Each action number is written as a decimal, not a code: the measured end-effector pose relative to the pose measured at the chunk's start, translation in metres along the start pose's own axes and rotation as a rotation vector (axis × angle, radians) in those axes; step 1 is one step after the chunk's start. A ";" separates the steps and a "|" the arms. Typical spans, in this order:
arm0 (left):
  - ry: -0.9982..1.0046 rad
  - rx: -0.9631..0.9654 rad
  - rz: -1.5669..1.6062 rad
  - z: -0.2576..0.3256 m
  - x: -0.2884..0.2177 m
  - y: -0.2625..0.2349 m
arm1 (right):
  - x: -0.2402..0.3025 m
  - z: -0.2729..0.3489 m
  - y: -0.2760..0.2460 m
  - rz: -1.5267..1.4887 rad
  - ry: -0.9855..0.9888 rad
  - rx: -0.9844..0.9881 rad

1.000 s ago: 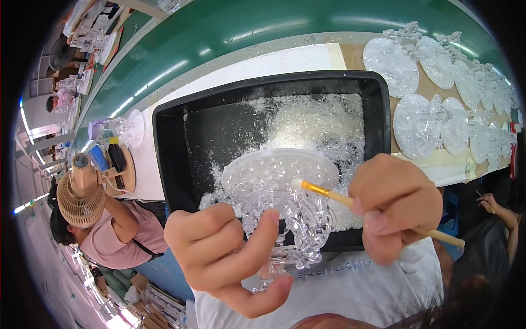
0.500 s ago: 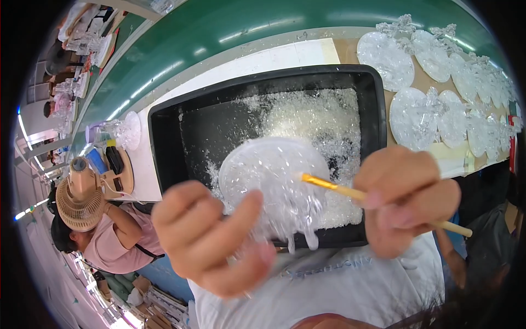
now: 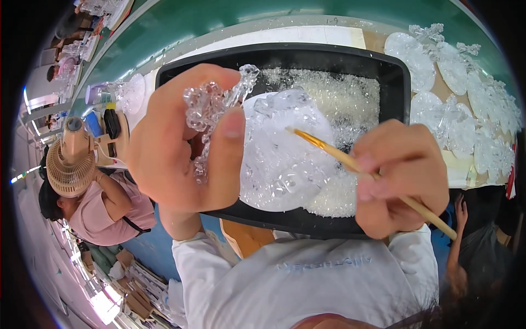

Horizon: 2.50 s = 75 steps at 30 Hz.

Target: Applying adhesive and decorative crystal-like pieces to a light fixture base.

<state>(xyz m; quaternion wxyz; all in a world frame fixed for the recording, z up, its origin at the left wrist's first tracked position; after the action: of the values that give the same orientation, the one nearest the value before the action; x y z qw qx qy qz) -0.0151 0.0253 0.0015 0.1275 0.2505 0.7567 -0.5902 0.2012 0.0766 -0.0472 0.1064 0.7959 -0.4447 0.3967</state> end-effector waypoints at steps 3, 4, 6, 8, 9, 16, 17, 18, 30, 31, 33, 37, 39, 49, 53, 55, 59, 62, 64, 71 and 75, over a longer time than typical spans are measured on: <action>-0.002 -0.042 0.098 0.003 -0.004 0.000 | -0.001 -0.002 0.004 0.050 0.051 0.023; -0.028 -0.035 0.095 0.004 -0.006 -0.001 | -0.001 -0.002 0.006 0.052 0.055 0.026; -0.057 -0.029 0.089 0.004 -0.007 0.000 | -0.001 -0.002 0.008 0.032 0.011 0.014; -0.025 -0.030 0.096 0.004 -0.007 0.001 | -0.005 -0.005 0.009 0.064 -0.002 0.040; -0.026 -0.032 0.097 0.004 -0.008 0.002 | -0.006 -0.006 0.010 0.096 -0.016 0.062; -0.020 -0.029 0.065 0.006 -0.009 0.000 | 0.000 -0.003 0.005 0.106 -0.014 0.029; -0.036 -0.034 0.071 0.006 -0.009 -0.001 | -0.001 -0.002 0.006 0.120 0.002 0.019; -0.032 -0.033 0.072 0.006 -0.009 0.000 | -0.001 -0.001 0.006 0.134 0.017 0.009; 0.123 -0.167 0.034 0.005 -0.005 0.001 | -0.004 0.000 0.004 0.133 -0.047 0.033; 0.116 -0.145 0.052 0.005 -0.005 0.001 | -0.004 -0.001 0.004 0.135 -0.049 0.031; 0.116 -0.121 0.072 0.003 -0.006 0.000 | -0.003 -0.001 0.004 0.132 -0.078 0.014; 0.144 -0.251 0.103 0.002 -0.005 0.008 | -0.003 -0.001 0.004 0.170 -0.164 -0.084; 0.154 -0.368 0.169 0.001 -0.005 0.007 | -0.004 -0.003 0.006 0.209 -0.111 -0.063; 0.474 -0.135 0.192 -0.009 0.013 -0.005 | -0.001 0.001 -0.008 0.048 -0.003 -0.056; 0.592 -0.042 0.183 -0.012 0.017 -0.009 | -0.006 -0.003 -0.004 0.037 0.015 -0.026; 0.604 -0.025 0.190 -0.012 0.018 -0.009 | -0.007 -0.003 -0.003 0.040 0.045 0.014; 0.610 -0.079 0.238 -0.010 0.017 -0.007 | -0.006 -0.003 -0.003 0.024 0.036 -0.018; 0.570 0.051 0.153 -0.014 0.015 -0.012 | -0.004 0.004 -0.011 0.016 -0.012 -0.032; 0.500 -0.013 0.199 -0.018 0.016 -0.008 | 0.002 0.008 -0.016 -0.009 -0.097 -0.075; 0.279 -0.312 0.162 -0.058 0.035 -0.045 | 0.002 0.012 -0.019 -0.144 -0.243 -0.402; 0.107 -0.492 -0.097 -0.126 0.062 -0.038 | 0.000 0.009 -0.016 -0.061 -0.216 -0.323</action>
<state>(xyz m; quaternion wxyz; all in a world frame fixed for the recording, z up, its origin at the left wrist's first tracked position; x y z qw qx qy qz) -0.0745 0.1538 0.0367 0.1158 0.2061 0.8944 -0.3798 0.2184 0.0809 -0.0498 0.1962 0.8195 -0.4872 0.2292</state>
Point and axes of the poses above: each hand's wrist, its own z-axis away from the middle knuckle, its own y-axis out of the palm, x = y × z, the point moved 3 cm from there along -z, towards the middle knuckle, and after that the axes turned 11 degrees about x, right-handed, at the moved point
